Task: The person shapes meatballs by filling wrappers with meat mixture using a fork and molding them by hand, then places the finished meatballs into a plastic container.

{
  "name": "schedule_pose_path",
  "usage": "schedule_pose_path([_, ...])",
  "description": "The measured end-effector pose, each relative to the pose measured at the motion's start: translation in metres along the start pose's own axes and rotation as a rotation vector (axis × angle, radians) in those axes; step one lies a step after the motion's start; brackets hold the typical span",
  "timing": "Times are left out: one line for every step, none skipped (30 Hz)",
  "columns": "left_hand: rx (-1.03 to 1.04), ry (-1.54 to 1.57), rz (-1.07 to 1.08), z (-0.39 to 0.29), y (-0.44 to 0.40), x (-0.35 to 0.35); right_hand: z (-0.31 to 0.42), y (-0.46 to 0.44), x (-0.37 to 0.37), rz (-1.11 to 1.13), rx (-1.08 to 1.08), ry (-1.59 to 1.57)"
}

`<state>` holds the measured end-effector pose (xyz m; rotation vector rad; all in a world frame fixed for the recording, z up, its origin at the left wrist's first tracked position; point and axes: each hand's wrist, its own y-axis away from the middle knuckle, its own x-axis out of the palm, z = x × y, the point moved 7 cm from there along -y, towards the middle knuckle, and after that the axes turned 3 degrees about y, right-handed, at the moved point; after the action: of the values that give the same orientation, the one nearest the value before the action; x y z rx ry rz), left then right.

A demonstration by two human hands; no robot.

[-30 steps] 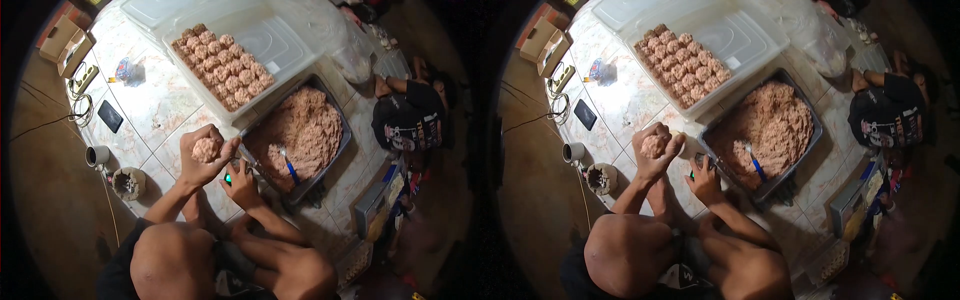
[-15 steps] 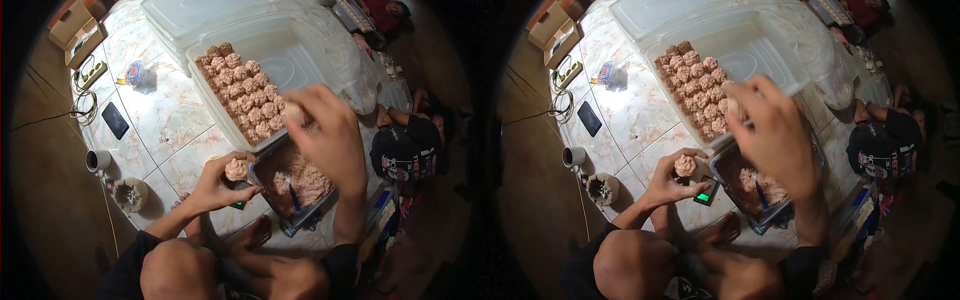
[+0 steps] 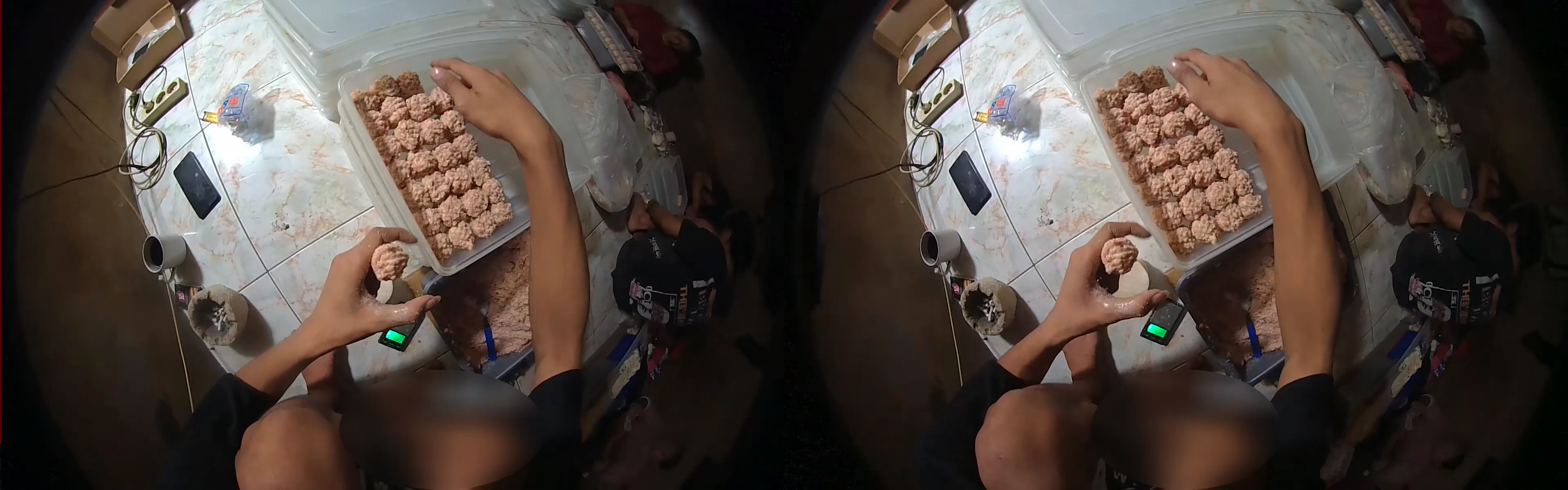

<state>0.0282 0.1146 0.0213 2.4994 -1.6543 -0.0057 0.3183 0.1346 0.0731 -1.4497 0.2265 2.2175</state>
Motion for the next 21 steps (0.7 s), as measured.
schedule_pose_path([0.001, -0.086, 0.026, -0.002, 0.0, 0.0, 0.007, 0.009, -0.01, -0.119, -0.091, 0.135])
schedule_pose_path([0.001, -0.088, 0.021, -0.005, 0.001, 0.0, 0.015, 0.023, -0.017, -0.235, -0.179, 0.268])
schedule_pose_path([0.002, -0.091, 0.017, -0.01, 0.003, 0.001, 0.035, 0.041, -0.034, -0.222, -0.163, 0.154])
schedule_pose_path([0.033, -0.067, 0.006, -0.014, 0.004, 0.002, 0.064, 0.065, -0.059, -0.212, -0.15, 0.043])
schedule_pose_path([0.065, -0.043, -0.004, -0.018, 0.005, 0.004, 0.088, 0.089, -0.07, -0.105, -0.153, 0.011])
schedule_pose_path([0.117, 0.01, -0.021, -0.02, 0.007, 0.006, 0.108, 0.117, -0.074, 0.006, -0.153, -0.021])
schedule_pose_path([0.179, 0.065, -0.037, -0.023, 0.01, 0.01, 0.129, 0.149, -0.072, 0.119, -0.148, -0.095])
schedule_pose_path([0.219, 0.026, -0.044, -0.019, 0.012, 0.013, 0.143, 0.166, -0.064, 0.151, -0.16, -0.126])
schedule_pose_path([0.26, -0.01, -0.051, -0.013, 0.013, 0.016, 0.156, 0.183, -0.056, 0.184, -0.171, -0.158])
schedule_pose_path([0.223, 0.063, -0.012, -0.018, 0.016, 0.022, 0.159, 0.19, -0.053, 0.145, -0.18, -0.148])
schedule_pose_path([0.185, 0.136, 0.024, -0.024, 0.019, 0.028, 0.162, 0.197, -0.05, 0.106, -0.189, -0.138])
schedule_pose_path([0.143, 0.207, 0.057, -0.029, 0.023, 0.034, 0.163, 0.201, -0.05, 0.075, -0.174, -0.135])
schedule_pose_path([0.218, 0.236, -0.007, -0.035, 0.023, 0.038, 0.163, 0.204, -0.051, 0.045, -0.16, -0.135])
schedule_pose_path([0.198, 0.181, -0.032, -0.039, 0.024, 0.03, 0.159, 0.205, -0.06, 0.011, -0.14, -0.119])
schedule_pose_path([0.176, 0.127, -0.055, -0.042, 0.025, 0.023, 0.155, 0.204, -0.077, -0.023, -0.13, -0.101])
schedule_pose_path([0.152, 0.151, -0.154, -0.043, 0.026, 0.016, 0.154, 0.201, -0.09, -0.054, -0.121, -0.085])
schedule_pose_path([0.117, 0.144, -0.189, -0.039, 0.025, 0.007, 0.147, 0.193, -0.102, -0.164, 0.007, -0.049])
schedule_pose_path([0.084, 0.136, -0.222, -0.035, 0.023, -0.002, 0.138, 0.18, -0.109, -0.21, -0.012, 0.034])
schedule_pose_path([0.08, 0.212, -0.281, -0.033, 0.024, -0.006, 0.123, 0.162, -0.119, -0.256, -0.032, 0.118])
schedule_pose_path([0.064, 0.217, -0.269, -0.031, 0.024, -0.005, 0.098, 0.141, -0.115, -0.226, 0.032, 0.114])
schedule_pose_path([0.046, 0.221, -0.258, -0.03, 0.026, -0.005, 0.069, 0.117, -0.105, -0.195, 0.096, 0.107])
